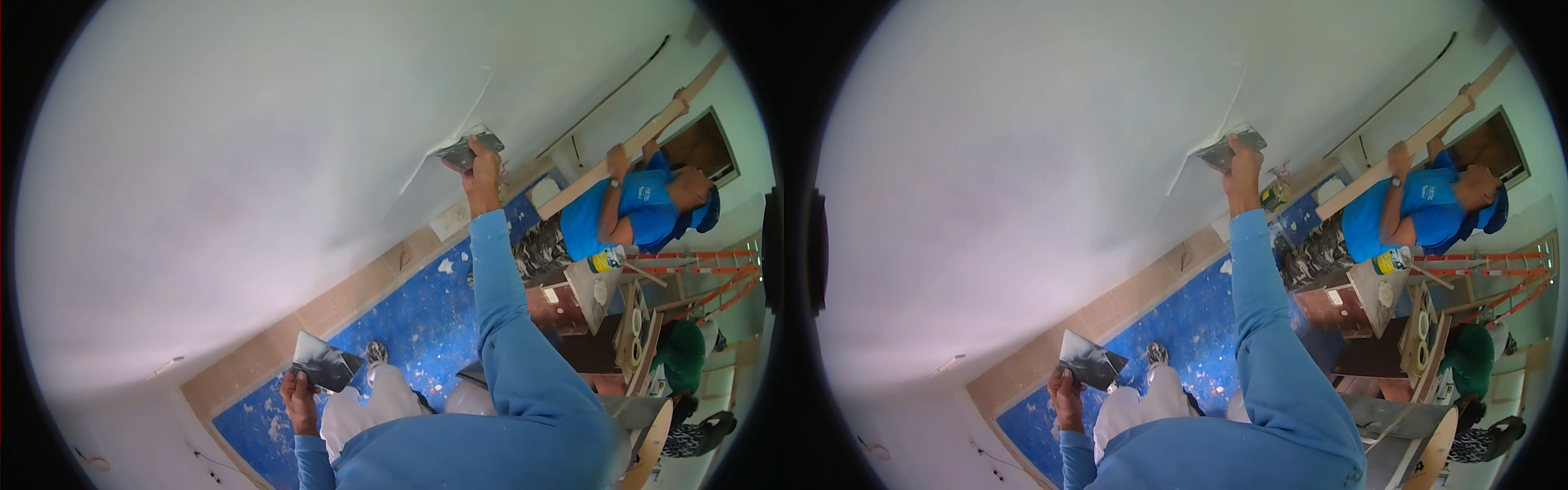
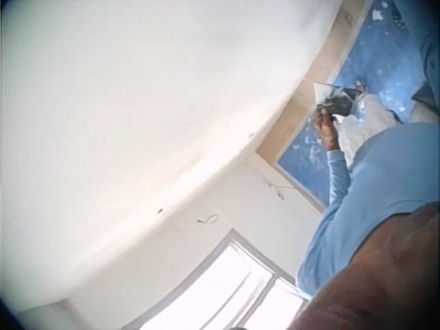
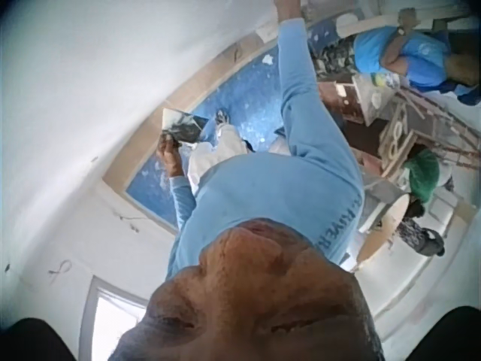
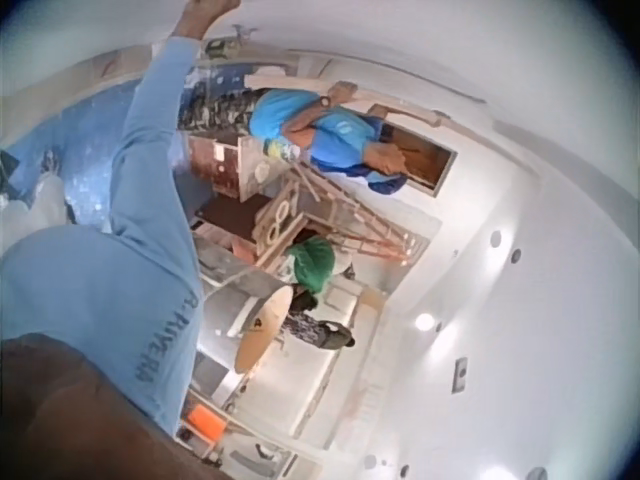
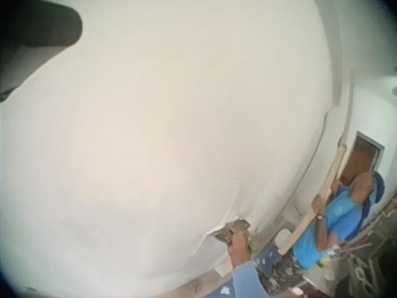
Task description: The person uses two putty knives to apply plaster to a ceiling, scraping the blades together to manage the material before smoothing it onto the surface.
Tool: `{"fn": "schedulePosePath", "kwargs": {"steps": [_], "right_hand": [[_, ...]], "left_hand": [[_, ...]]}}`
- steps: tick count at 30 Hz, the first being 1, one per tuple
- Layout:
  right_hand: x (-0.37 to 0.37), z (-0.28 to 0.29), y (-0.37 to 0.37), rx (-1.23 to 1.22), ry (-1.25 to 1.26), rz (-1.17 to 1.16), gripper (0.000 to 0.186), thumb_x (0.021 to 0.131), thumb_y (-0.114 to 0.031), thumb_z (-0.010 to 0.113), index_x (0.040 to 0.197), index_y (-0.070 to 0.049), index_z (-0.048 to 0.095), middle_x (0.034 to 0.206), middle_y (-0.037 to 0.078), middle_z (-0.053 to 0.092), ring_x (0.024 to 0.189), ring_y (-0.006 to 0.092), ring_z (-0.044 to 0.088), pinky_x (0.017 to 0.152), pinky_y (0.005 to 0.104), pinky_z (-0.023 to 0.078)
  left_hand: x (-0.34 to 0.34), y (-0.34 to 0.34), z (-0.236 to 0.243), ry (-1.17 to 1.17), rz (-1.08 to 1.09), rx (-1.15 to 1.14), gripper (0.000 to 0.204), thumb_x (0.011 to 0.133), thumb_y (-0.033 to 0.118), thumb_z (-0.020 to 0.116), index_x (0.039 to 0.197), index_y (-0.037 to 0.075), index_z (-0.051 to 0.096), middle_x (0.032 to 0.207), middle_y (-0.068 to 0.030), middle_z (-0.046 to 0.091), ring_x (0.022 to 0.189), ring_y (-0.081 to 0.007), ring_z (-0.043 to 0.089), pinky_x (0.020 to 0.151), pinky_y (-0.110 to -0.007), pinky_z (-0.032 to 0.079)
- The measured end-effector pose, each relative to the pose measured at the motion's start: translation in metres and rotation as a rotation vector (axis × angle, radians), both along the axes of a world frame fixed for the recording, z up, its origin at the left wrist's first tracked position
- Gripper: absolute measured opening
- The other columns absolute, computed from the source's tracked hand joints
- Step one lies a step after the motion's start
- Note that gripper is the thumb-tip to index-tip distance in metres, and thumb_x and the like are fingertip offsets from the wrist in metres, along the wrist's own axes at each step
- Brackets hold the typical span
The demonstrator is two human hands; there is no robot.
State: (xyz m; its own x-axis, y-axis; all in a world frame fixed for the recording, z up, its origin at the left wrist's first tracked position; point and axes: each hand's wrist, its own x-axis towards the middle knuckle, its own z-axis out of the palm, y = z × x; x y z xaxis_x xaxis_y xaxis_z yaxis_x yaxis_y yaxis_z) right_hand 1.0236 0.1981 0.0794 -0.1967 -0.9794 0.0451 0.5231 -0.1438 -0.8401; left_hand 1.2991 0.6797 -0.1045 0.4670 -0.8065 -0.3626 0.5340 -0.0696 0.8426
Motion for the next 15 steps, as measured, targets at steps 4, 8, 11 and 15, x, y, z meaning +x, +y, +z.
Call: {"fn": "schedulePosePath", "kwargs": {"steps": [4,8,11,15], "right_hand": [[-0.014,0.047,-0.015,-0.133,0.086,-0.058,0.03,0.091,-0.008,0.061,0.115,0.009,0.053,0.106,0.02,0.062,0.09,0.0353,0.068,0.073,0.0598,0.059],[0.007,0.115,0.003,-0.137,0.138,-0.079,0.03,0.09,-0.007,0.06,0.113,0.012,0.052,0.105,0.021,0.061,0.088,0.0338,0.068,0.072,0.0571,0.06],[0.009,0.148,0.009,-0.164,0.154,-0.105,0.029,0.088,-0.005,0.061,0.11,0.013,0.054,0.102,0.02,0.062,0.086,0.0319,0.068,0.071,0.0519,0.061],[0.008,0.193,0.02,-0.219,0.143,-0.131,0.027,0.086,-0.003,0.065,0.105,0.014,0.056,0.097,0.018,0.063,0.083,0.0287,0.068,0.07,0.043,0.06]], "left_hand": [[0.003,-0.016,0.019,-0.049,-0.041,-0.013,0.019,0.096,0.023,0.059,0.096,0.005,0.064,0.077,0.0021,0.062,0.061,-0.0054,0.05,0.053,-0.021,0.04],[0.009,-0.024,0.038,-0.131,-0.112,-0.049,0.02,0.095,0.025,0.059,0.092,0.006,0.062,0.072,0.0034,0.056,0.058,-0.0046,0.043,0.051,-0.022,0.034],[0.014,-0.029,0.045,-0.131,-0.141,-0.066,0.02,0.095,0.026,0.059,0.092,0.006,0.062,0.071,0.0038,0.055,0.057,-0.0043,0.041,0.05,-0.022,0.032],[0.014,-0.034,0.06,-0.174,-0.169,-0.053,0.021,0.095,0.026,0.06,0.095,0.006,0.062,0.07,0.004,0.054,0.057,-0.004,0.04,0.05,-0.022,0.032]]}}
